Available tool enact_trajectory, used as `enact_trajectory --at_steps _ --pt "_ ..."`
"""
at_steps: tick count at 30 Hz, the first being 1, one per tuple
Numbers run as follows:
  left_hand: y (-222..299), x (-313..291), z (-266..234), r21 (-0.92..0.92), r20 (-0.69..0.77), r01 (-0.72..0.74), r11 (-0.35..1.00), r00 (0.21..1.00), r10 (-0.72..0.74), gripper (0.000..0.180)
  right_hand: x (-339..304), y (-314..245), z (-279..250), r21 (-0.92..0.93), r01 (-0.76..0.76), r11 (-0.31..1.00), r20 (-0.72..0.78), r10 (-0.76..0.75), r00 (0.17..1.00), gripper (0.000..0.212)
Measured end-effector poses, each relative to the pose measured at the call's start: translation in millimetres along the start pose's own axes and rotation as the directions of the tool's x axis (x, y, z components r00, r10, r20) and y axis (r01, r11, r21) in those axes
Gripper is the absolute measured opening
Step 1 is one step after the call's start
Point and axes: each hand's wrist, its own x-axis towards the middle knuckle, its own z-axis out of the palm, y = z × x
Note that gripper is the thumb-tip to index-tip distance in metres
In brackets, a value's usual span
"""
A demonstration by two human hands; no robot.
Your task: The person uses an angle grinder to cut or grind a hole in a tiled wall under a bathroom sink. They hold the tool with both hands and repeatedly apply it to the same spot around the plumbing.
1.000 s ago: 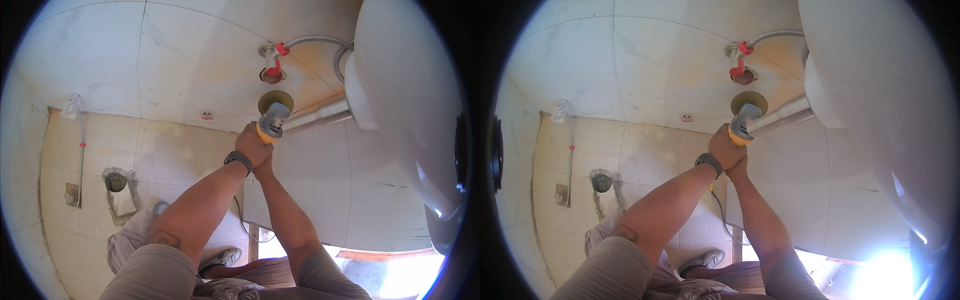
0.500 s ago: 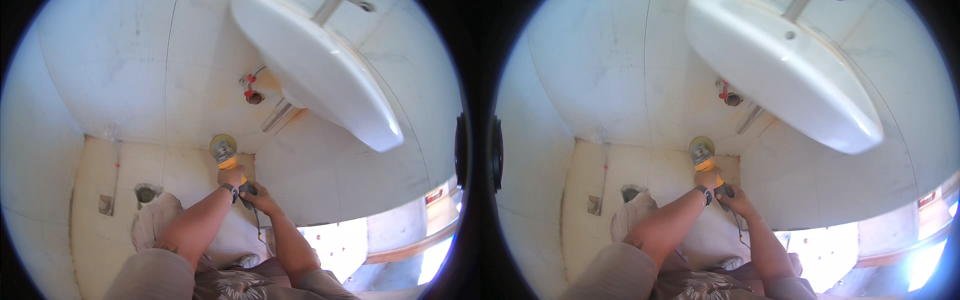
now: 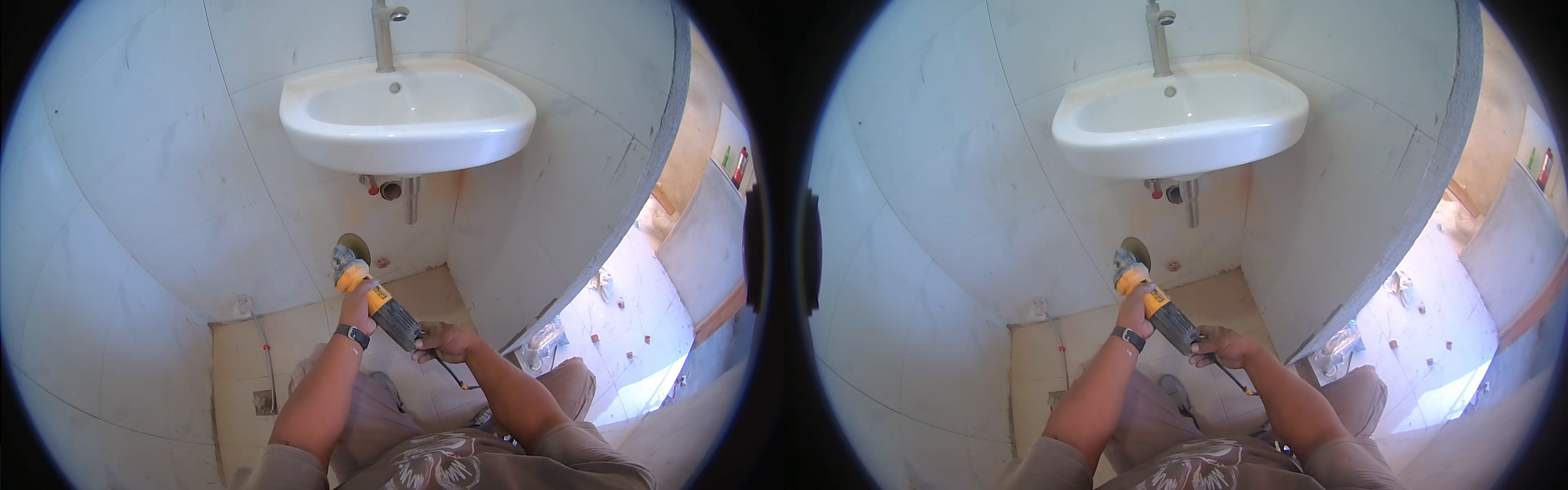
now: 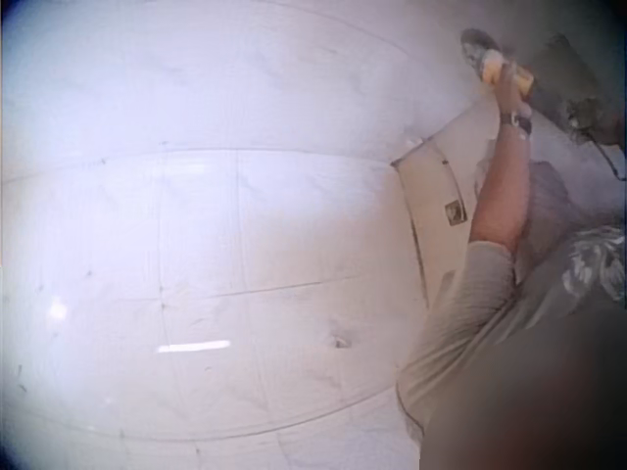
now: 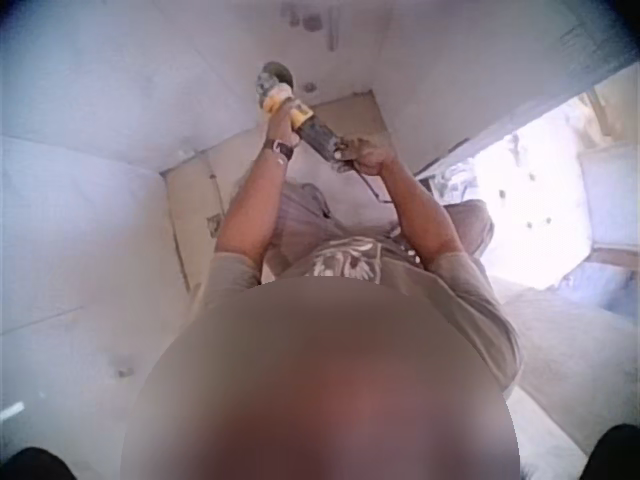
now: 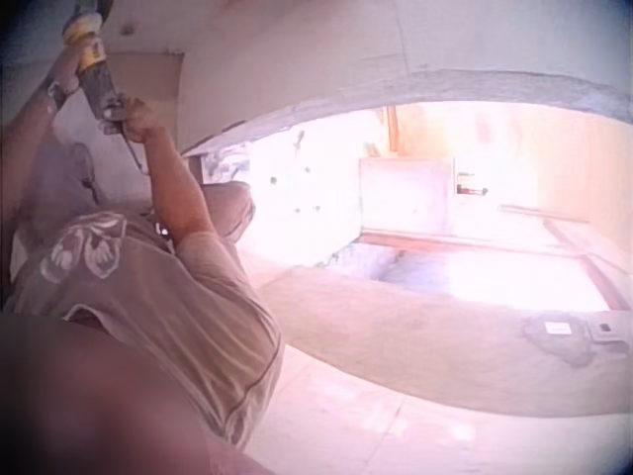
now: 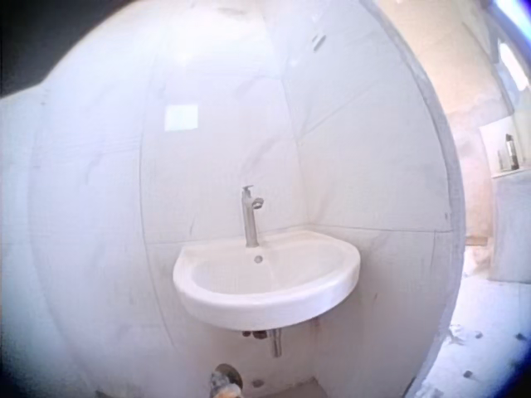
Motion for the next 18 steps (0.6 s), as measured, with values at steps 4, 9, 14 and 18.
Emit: enact_trajectory --at_steps 4,9,14,18 --pt "-2 -8 3 -0.016 -0.001 -0.003 1.0 1.0 0.003 0.035 -4 1 3 -0.122 -0.011 0.993 -0.043 0.005 0.999 0.056" --pt "-11 -5 18 0.055 -0.03 -0.035 0.998 0.999 0.037 0.037 -12 -2 0 -0.29 -0.03 0.957 -0.101 0.001 0.995 0.051" --pt "-9 6 39 0.177 -0.104 -0.18 0.968 0.974 0.2 0.034 -18 -24 -31 -0.688 -0.133 0.713 -0.357 -0.173 0.918 0.06" --pt "-12 3 46 0.209 -0.17 -0.28 0.937 0.933 0.317 0.03 -18 -67 -64 -0.904 -0.369 0.216 -0.427 -0.481 0.766 0.065"
